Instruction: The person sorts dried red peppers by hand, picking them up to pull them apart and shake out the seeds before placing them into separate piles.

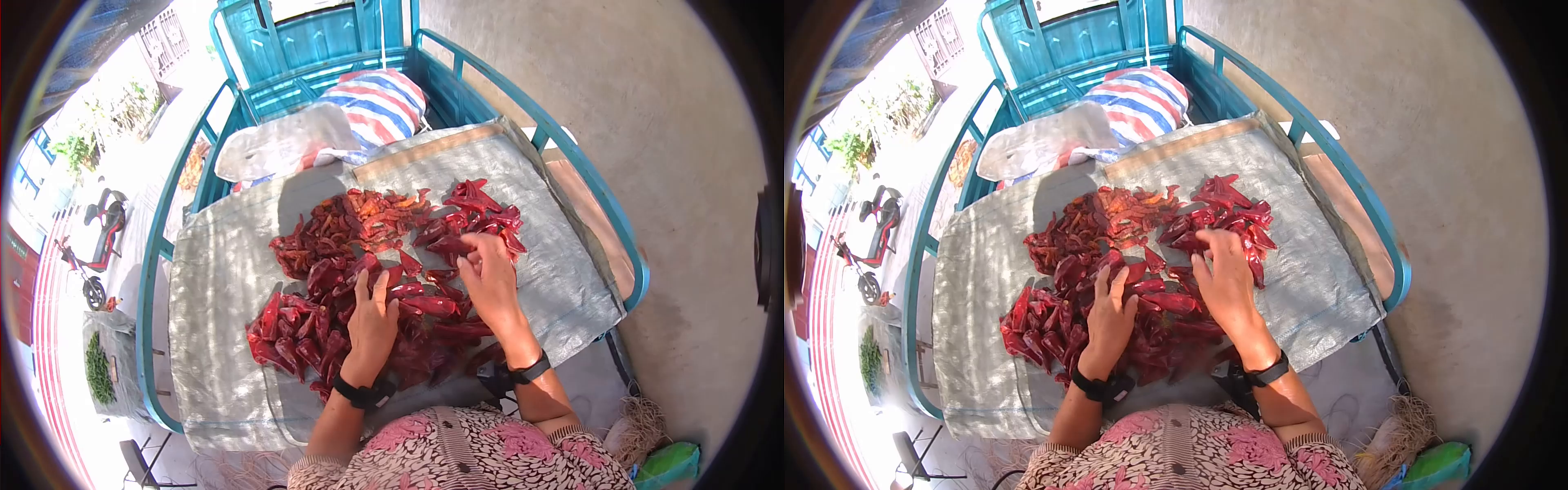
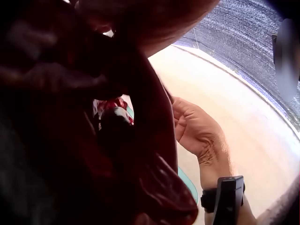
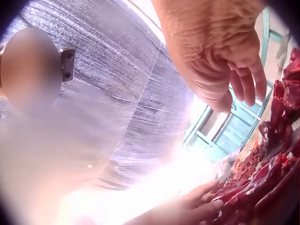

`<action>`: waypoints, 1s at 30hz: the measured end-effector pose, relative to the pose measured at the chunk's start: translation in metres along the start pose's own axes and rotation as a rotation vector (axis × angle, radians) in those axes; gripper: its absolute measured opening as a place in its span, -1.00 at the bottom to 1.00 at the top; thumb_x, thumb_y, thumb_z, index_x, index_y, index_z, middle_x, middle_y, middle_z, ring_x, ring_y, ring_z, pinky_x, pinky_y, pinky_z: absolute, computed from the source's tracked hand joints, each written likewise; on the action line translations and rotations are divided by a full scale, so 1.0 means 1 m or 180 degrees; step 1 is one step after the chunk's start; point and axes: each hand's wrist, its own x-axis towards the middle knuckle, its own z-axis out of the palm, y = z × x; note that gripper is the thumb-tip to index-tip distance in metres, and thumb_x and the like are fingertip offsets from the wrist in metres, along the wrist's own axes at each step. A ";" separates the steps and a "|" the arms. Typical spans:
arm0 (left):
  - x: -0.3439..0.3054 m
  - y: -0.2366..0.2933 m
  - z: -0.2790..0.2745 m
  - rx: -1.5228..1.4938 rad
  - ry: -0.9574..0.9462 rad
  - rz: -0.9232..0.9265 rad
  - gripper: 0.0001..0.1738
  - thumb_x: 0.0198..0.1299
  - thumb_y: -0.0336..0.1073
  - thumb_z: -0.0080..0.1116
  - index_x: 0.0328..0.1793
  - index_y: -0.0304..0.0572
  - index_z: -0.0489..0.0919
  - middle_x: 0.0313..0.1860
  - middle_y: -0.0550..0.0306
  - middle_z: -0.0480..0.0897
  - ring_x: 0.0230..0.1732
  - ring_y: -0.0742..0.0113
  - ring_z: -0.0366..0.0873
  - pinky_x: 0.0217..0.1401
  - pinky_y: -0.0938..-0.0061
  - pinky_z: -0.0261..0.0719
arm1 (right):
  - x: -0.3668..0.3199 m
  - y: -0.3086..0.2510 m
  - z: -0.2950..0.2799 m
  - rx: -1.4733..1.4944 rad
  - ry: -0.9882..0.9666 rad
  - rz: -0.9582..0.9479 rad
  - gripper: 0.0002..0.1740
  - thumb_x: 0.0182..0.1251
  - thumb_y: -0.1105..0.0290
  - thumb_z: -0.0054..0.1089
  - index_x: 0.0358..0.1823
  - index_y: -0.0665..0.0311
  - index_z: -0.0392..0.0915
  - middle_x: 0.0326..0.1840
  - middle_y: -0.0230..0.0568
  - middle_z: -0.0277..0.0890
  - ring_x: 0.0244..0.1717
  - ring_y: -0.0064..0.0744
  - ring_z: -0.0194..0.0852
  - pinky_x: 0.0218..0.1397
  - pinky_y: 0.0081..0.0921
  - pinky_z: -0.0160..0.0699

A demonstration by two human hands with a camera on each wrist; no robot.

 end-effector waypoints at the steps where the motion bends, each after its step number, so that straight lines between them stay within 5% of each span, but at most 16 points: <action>1: 0.000 0.000 0.003 0.0089 -0.0116 -0.0108 -0.49 0.38 -0.25 0.21 0.44 0.00 0.48 0.48 -0.24 0.36 0.28 -0.29 0.56 0.20 0.08 0.66 | -0.002 -0.001 -0.001 -0.0201 -0.0074 -0.0152 -0.64 0.35 0.45 0.27 0.16 0.25 0.56 0.02 -0.05 0.53 -0.15 -0.12 0.61 -0.02 -0.23 0.61; 2: 0.000 -0.009 0.011 0.0284 0.0002 0.0132 -0.40 0.39 -0.23 0.22 0.54 0.04 0.39 0.43 -0.20 0.41 0.21 -0.28 0.60 0.12 0.03 0.67 | -0.006 -0.004 -0.005 -0.0359 -0.0687 0.0006 -0.65 0.39 0.40 0.24 0.19 0.19 0.55 0.07 -0.11 0.54 -0.12 -0.13 0.65 -0.01 -0.22 0.63; 5: 0.005 -0.006 0.005 0.0310 -0.0418 -0.0318 -0.43 0.39 -0.21 0.22 0.50 -0.02 0.41 0.34 -0.16 0.47 0.10 -0.25 0.64 0.04 0.02 0.67 | -0.022 -0.006 0.007 -0.0133 -0.1259 -0.0105 -0.68 0.42 0.36 0.22 0.17 0.15 0.57 0.12 -0.17 0.56 -0.02 -0.12 0.67 0.00 -0.19 0.64; 12: -0.003 0.001 -0.008 -0.0304 0.0625 0.0253 -0.67 0.44 -0.32 0.18 0.27 -0.19 0.57 -0.02 -0.12 0.65 -0.05 -0.15 0.66 0.01 0.15 0.63 | -0.028 -0.015 0.019 0.0011 -0.0841 -0.0222 -0.58 0.32 0.49 0.27 0.22 0.14 0.55 0.17 -0.20 0.55 0.06 0.02 0.65 -0.01 -0.10 0.67; 15: -0.005 0.005 -0.013 -0.1022 0.0443 0.0979 -0.71 0.45 -0.30 0.20 0.21 -0.22 0.61 -0.14 -0.06 0.63 -0.19 -0.04 0.65 -0.16 0.24 0.63 | -0.025 -0.016 0.019 -0.0017 -0.0683 -0.0539 -0.48 0.24 0.55 0.28 0.26 0.13 0.51 0.16 -0.17 0.58 0.06 0.04 0.64 -0.05 -0.12 0.68; 19: -0.011 0.013 -0.012 -0.2320 -0.0143 -0.0173 -0.70 0.51 -0.29 0.14 0.26 -0.25 0.60 -0.22 0.05 0.65 -0.25 0.29 0.62 -0.17 0.42 0.59 | -0.021 0.001 0.011 -0.0583 -0.1186 -0.0655 -0.43 0.25 0.51 0.34 0.32 0.09 0.50 0.17 -0.10 0.62 0.00 -0.03 0.69 0.00 -0.19 0.66; 21: -0.010 0.001 0.001 -0.2132 -0.0027 -0.0036 -0.64 0.50 -0.28 0.15 0.32 -0.28 0.57 -0.04 0.04 0.60 -0.33 0.43 0.56 -0.22 0.51 0.59 | -0.018 0.004 0.006 -0.0783 -0.1104 -0.0594 -0.44 0.29 0.48 0.33 0.34 0.09 0.49 0.15 -0.07 0.63 0.01 -0.05 0.69 0.01 -0.19 0.65; 24: -0.010 -0.013 0.014 -0.1712 -0.0070 0.0366 -0.61 0.43 -0.35 0.19 0.34 -0.24 0.57 0.28 -0.04 0.43 -0.21 0.37 0.60 -0.10 0.47 0.65 | -0.001 -0.009 -0.009 -0.0883 -0.0648 0.0629 -0.54 0.40 0.32 0.27 0.31 0.13 0.49 0.13 -0.04 0.63 0.10 0.06 0.64 0.05 -0.05 0.62; 27: -0.010 -0.016 0.019 -0.1190 -0.0250 0.0371 -0.61 0.39 -0.35 0.24 0.32 -0.19 0.58 0.36 -0.07 0.40 -0.24 0.32 0.63 -0.07 0.42 0.65 | 0.009 0.000 -0.004 -0.0966 0.0618 -0.0056 -0.58 0.46 0.27 0.23 0.31 0.09 0.49 0.10 -0.10 0.64 0.06 0.04 0.65 0.03 -0.08 0.63; 30: -0.010 -0.017 0.024 -0.0822 -0.0443 0.0327 -0.61 0.37 -0.33 0.26 0.30 -0.15 0.60 0.41 -0.12 0.40 -0.29 0.27 0.62 -0.06 0.39 0.65 | 0.007 0.007 0.012 -0.0860 -0.0082 -0.0269 -0.63 0.41 0.30 0.25 0.21 0.16 0.54 0.08 -0.14 0.62 -0.03 0.06 0.68 -0.04 -0.09 0.64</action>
